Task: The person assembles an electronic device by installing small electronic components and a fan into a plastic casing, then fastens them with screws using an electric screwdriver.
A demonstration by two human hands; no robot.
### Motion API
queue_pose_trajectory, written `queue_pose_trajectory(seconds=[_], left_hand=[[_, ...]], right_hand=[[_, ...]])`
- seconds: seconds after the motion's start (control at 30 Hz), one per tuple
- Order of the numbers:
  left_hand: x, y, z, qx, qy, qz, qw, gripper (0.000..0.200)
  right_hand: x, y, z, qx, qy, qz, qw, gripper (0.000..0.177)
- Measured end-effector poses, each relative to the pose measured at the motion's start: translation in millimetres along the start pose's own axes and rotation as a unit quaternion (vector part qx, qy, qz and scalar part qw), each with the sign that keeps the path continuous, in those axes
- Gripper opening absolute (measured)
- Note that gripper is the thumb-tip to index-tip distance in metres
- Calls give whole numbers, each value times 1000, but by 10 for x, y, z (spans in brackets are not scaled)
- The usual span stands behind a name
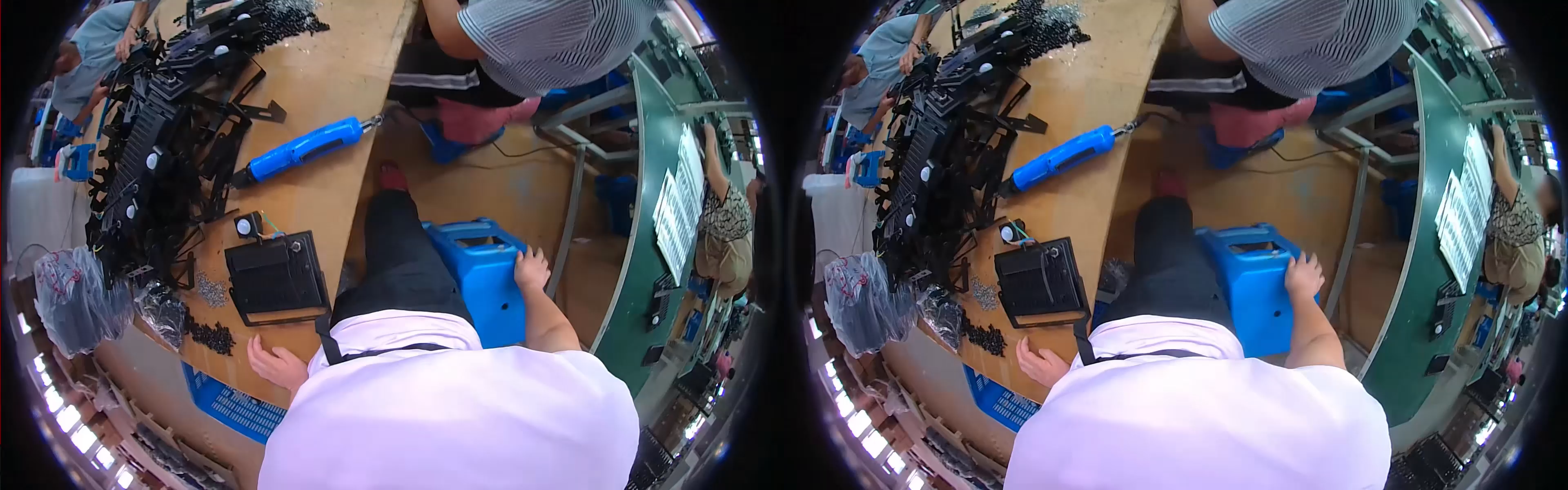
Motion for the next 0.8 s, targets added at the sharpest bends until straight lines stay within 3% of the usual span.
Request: queue_pose_trajectory(seconds=[0.07, 0.37, 0.5, 0.53, 0.63, 0.8], left_hand=[[-5, 74, -42, 4, -9, 14, 1000, 43], [14, 169, -51, 59, -55, 9, 997, 47], [82, 201, -78, 59, -58, -4, 997, 48], [72, 187, -55, 57, -71, -9, 996, 49], [81, 175, -16, 55, -76, -12, 996, 50], [88, 212, -49, 50, -83, -12, 995, 51]], right_hand=[[-76, -98, 133, -61, 30, -8, 998, 52], [-187, -146, 295, -90, -48, -23, 995, 52], [-40, -145, 66, -89, -15, 6, 996, 48], [-70, -155, 67, -88, 36, -15, 995, 43], [-64, -120, -11, -92, 75, 1, 993, 38], [65, 419, -330, -69, 145, -7, 987, 35]])
Point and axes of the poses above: each hand's wrist, its own z-axis away from the middle knuckle, its own x-axis out of the palm, y = z × x, the point moved 10 cm from there along -z, towards the middle knuckle, and after that the axes turned 13 degrees about x, right-handed, at the moved point
